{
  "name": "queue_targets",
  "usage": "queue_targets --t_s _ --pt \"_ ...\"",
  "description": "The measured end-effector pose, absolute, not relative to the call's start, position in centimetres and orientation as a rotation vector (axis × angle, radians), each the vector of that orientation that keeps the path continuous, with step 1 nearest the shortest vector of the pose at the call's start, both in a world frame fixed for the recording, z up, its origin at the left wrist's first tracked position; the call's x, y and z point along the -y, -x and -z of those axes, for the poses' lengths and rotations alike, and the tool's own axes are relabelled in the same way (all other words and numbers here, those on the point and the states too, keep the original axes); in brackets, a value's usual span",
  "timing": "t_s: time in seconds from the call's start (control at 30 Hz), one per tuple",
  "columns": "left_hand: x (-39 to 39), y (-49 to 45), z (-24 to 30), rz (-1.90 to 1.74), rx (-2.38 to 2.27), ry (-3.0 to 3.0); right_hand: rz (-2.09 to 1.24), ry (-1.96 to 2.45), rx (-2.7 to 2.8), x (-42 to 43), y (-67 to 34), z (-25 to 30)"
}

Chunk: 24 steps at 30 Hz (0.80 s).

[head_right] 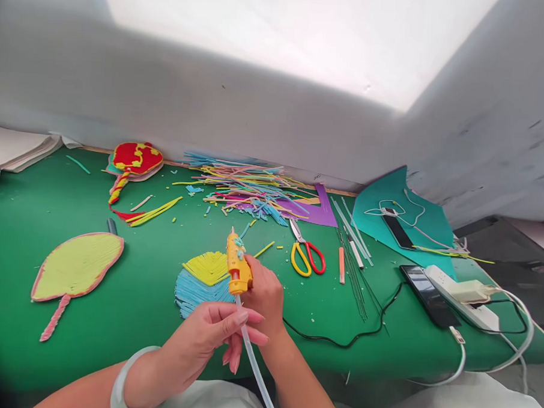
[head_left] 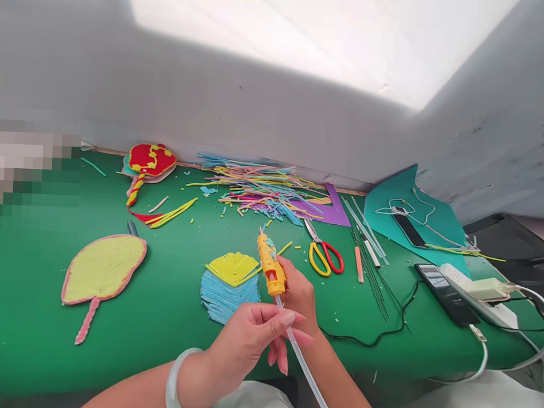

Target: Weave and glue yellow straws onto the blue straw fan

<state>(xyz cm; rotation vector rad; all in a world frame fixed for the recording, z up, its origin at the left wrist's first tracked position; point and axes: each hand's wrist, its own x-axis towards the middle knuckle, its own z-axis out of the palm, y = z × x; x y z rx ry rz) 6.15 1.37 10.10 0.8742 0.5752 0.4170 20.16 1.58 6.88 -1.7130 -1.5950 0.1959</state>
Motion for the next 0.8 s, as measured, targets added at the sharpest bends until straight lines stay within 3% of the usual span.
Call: queue_targets --t_s 0.6,0.8 --pt "-0.82 -5.89 -9.97 -0.46 -0.518 -0.784 0.172 1.526 1.737 -1.33 -20.18 -6.29" --pt "-0.97 -5.92 -9.96 -0.467 -0.532 -0.791 0.15 1.539 1.728 -1.28 -20.3 -6.07"
